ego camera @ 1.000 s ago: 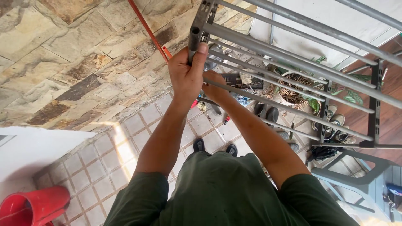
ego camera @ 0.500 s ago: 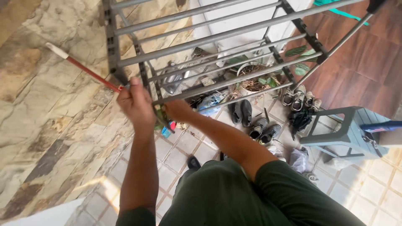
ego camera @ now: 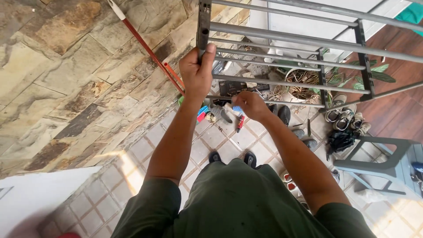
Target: Cleaning a metal rack with water and organizing various pairs of shoes on the ground.
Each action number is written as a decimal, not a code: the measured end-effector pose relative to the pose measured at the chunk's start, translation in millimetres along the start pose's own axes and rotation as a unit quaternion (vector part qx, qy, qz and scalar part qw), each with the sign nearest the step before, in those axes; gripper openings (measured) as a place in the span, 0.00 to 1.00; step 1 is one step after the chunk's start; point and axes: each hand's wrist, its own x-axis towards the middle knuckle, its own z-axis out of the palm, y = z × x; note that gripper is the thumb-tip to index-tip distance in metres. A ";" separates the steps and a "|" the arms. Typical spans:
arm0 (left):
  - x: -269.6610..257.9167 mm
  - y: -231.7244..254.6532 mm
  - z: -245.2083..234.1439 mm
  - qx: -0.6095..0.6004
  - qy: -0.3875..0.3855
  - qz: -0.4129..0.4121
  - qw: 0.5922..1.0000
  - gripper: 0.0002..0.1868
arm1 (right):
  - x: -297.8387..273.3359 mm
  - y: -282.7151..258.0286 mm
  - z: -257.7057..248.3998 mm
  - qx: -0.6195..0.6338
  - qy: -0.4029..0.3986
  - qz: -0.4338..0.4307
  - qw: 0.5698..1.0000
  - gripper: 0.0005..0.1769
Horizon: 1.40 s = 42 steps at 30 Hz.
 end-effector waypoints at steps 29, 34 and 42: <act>4.5 -1.2 5.8 -0.070 0.052 -0.015 0.996 0.22 | 41.2 -23.5 39.1 -0.124 -0.069 -0.262 0.955 0.23; -1.2 -5.4 -0.9 -0.050 0.072 -0.011 0.996 0.23 | 31.9 -85.9 3.2 -0.033 0.032 -0.134 0.990 0.22; -5.8 -9.3 -19.1 0.004 0.102 -0.026 0.994 0.23 | 12.7 -29.3 -2.1 0.144 0.016 -0.027 0.989 0.10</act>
